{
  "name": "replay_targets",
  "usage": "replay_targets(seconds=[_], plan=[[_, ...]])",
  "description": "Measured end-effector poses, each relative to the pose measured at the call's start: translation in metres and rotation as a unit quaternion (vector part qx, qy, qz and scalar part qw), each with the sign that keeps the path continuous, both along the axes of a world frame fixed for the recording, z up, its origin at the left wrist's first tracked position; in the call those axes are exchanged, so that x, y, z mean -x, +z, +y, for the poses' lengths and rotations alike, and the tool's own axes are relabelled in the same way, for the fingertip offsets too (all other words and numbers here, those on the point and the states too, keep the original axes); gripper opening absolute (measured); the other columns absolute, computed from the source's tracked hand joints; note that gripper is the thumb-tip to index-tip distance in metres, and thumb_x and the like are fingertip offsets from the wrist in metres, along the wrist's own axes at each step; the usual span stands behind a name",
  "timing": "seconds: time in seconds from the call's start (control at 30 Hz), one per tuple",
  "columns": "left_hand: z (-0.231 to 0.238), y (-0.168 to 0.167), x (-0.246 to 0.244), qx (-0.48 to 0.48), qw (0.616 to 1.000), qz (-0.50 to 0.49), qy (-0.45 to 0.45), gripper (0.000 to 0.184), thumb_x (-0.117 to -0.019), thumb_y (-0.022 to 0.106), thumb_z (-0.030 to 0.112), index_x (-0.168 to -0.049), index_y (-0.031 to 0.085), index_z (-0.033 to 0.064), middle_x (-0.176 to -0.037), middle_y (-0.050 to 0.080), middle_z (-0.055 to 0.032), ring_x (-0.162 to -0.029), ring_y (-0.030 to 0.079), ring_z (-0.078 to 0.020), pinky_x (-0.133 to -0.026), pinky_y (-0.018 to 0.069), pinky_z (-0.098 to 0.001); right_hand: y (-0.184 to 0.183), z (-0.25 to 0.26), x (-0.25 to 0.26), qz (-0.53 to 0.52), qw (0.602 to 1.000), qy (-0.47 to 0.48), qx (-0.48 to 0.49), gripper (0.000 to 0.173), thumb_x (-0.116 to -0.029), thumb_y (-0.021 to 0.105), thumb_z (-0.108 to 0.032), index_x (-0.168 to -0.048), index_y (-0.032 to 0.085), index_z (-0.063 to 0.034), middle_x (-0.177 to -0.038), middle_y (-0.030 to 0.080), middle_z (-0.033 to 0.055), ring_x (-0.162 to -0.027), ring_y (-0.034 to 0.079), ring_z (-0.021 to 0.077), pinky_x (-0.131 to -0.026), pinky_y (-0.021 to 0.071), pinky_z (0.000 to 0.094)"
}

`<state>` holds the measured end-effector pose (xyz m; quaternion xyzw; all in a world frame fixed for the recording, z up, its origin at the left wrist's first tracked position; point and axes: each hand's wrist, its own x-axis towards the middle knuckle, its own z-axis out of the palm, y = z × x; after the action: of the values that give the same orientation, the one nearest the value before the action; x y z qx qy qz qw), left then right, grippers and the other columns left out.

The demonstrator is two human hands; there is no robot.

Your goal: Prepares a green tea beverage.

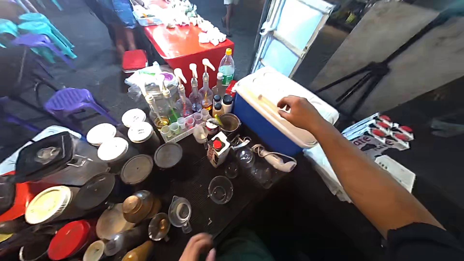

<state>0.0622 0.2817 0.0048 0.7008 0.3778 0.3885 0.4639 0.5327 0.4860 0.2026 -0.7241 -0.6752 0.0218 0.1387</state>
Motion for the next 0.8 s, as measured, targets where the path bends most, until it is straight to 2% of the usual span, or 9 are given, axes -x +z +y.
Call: replay_targets(seconds=[0.13,0.23,0.3,0.37,0.47,0.57,0.67,0.73,0.8], plan=[[0.096,0.067,-0.172,-0.209,0.966,0.102,-0.115,0.03,-0.0899,0.067,0.013,-0.119,0.071,0.0078,-0.133,0.066,-0.0087,-0.114,0.069,-0.0204,-0.092,0.0602,-0.0375,0.02,0.009,-0.042,-0.068,0.997,-0.027,0.026,0.039,-0.0889,0.078,-0.026,-0.12,0.068,-0.0034,-0.111,0.067,0.0219,-0.102,0.067,0.0419,-0.083,0.0542,0.0651],[0.148,0.093,-0.285,-0.205,0.941,0.227,-0.143,0.06,-0.0887,0.066,0.016,-0.147,0.053,0.0092,-0.158,0.046,-0.0075,-0.112,0.068,-0.0265,-0.08,0.0598,-0.0432,0.008,0.033,-0.045,-0.098,0.993,-0.006,0.068,0.06,-0.0834,0.082,-0.038,-0.133,0.063,-0.0105,-0.126,0.062,0.0197,-0.112,0.064,0.0414,-0.084,0.0551,0.0638],[0.176,0.092,-0.334,-0.173,0.932,0.292,-0.125,0.069,-0.0907,0.061,0.013,-0.157,0.041,0.0114,-0.164,0.036,-0.0049,-0.11,0.067,-0.0267,-0.078,0.058,-0.0429,0.001,0.046,-0.045,-0.12,0.988,0.032,0.089,0.059,-0.0848,0.08,-0.034,-0.137,0.061,-0.014,-0.132,0.06,0.0169,-0.115,0.063,0.0388,-0.083,0.0571,0.0592],[0.184,0.076,-0.356,-0.192,0.929,0.306,-0.079,0.064,-0.0899,0.061,0.01,-0.152,0.048,0.0102,-0.16,0.043,-0.0054,-0.105,0.069,-0.0266,-0.073,0.0591,-0.0422,-0.007,0.051,-0.049,-0.141,0.982,0.081,0.093,0.054,-0.0869,0.076,-0.029,-0.137,0.061,-0.0144,-0.131,0.061,0.0152,-0.115,0.063,0.0364,-0.082,0.058,0.0544],[0.18,0.055,-0.365,-0.304,0.904,0.299,0.015,0.052,-0.0825,0.069,0.007,-0.135,0.067,0.0096,-0.147,0.058,-0.0051,-0.087,0.072,-0.0242,-0.06,0.0582,-0.0393,-0.012,0.054,-0.05,-0.178,0.966,0.183,0.041,0.046,-0.0818,0.076,-0.017,-0.127,0.069,-0.0132,-0.119,0.065,0.0132,-0.105,0.064,0.0357,-0.068,0.056,0.0503],[0.178,0.056,-0.368,-0.345,0.88,0.322,0.056,0.048,-0.0813,0.069,0.008,-0.129,0.071,0.0131,-0.14,0.064,-0.0039,-0.076,0.071,-0.0214,-0.053,0.0556,-0.0371,0.01,0.059,-0.062,-0.151,0.963,0.222,0.011,0.04,-0.0798,0.076,-0.013,-0.119,0.072,-0.0154,-0.115,0.066,0.0092,-0.098,0.065,0.0321,-0.063,0.0557,0.0476],[0.178,0.055,-0.367,-0.344,0.88,0.319,0.07,0.044,-0.0839,0.066,0.009,-0.127,0.072,0.0141,-0.138,0.065,-0.0029,-0.074,0.071,-0.0186,-0.053,0.0558,-0.0356,0.092,0.059,-0.121,-0.099,0.98,0.172,-0.006,0.04,-0.0875,0.075,-0.015,-0.127,0.068,-0.0137,-0.128,0.063,0.0131,-0.109,0.066,0.0361,-0.078,0.057,0.0585],[0.173,0.053,-0.367,-0.339,0.882,0.313,0.09,0.042,-0.0838,0.064,0.009,-0.125,0.073,0.0139,-0.136,0.067,-0.0016,-0.075,0.071,-0.0172,-0.054,0.0559,-0.0343,0.137,0.033,-0.18,-0.094,0.982,0.117,-0.114,0.039,-0.094,0.069,-0.016,-0.131,0.063,-0.0049,-0.136,0.059,0.0217,-0.121,0.06,0.0434,-0.092,0.0506,0.0664],[0.173,0.056,-0.373,-0.32,0.886,0.317,0.106,0.044,-0.0827,0.064,0.01,-0.125,0.073,0.0131,-0.134,0.068,-0.0018,-0.08,0.073,-0.018,-0.057,0.0575,-0.0348,0.151,-0.014,-0.202,-0.065,0.957,0.077,-0.273,0.042,-0.102,0.055,-0.031,-0.136,0.058,-0.0075,-0.14,0.057,0.0137,-0.127,0.057,0.028,-0.103,0.0492,0.0489]])
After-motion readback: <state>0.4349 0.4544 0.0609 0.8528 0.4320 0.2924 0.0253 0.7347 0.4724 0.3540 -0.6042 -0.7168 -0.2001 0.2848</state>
